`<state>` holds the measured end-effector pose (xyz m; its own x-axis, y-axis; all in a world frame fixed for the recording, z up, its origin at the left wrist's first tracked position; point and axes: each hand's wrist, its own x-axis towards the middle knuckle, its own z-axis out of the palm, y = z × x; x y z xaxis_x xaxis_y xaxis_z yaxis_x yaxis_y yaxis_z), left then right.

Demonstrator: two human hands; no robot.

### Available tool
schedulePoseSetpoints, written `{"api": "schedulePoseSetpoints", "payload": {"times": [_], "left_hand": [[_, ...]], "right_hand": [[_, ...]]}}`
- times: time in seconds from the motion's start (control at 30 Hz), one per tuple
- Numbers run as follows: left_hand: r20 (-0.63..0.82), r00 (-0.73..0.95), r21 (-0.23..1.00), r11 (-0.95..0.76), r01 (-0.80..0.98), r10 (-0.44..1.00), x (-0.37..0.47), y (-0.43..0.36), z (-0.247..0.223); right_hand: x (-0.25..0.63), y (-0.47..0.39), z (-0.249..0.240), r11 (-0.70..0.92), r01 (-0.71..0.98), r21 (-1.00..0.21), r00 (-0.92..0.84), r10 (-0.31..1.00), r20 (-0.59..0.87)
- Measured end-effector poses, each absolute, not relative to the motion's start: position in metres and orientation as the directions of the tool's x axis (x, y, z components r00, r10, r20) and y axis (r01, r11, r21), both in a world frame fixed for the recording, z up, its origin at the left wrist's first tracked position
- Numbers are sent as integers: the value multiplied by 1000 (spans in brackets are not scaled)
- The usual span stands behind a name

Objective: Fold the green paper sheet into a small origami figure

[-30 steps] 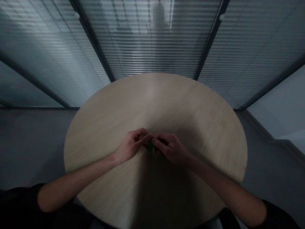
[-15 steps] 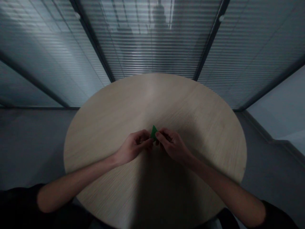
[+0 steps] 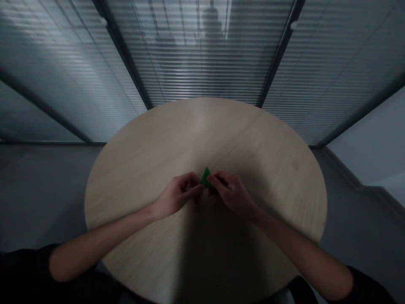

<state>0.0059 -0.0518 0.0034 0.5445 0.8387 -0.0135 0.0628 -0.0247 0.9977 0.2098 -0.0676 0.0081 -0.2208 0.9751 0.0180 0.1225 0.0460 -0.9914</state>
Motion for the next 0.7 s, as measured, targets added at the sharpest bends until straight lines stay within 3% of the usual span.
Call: {"api": "schedulePoseSetpoints", "payload": {"times": [0.13, 0.4, 0.57, 0.7], "left_hand": [[-26, 558, 999, 5, 40, 829, 6, -52, 4], [20, 505, 987, -97, 125, 863, 7, -53, 11], [42, 562, 999, -32, -28, 826, 7, -53, 9], [24, 571, 999, 3, -46, 820, 7, -53, 7]], "right_hand": [[210, -70, 7, 49, 124, -991, -219, 976, 21], [208, -67, 10, 65, 70, -995, -145, 988, 54], [210, -67, 15, -63, -38, -997, -207, 977, -53], [209, -69, 15, -158, -102, -982, -277, 953, -124]]}}
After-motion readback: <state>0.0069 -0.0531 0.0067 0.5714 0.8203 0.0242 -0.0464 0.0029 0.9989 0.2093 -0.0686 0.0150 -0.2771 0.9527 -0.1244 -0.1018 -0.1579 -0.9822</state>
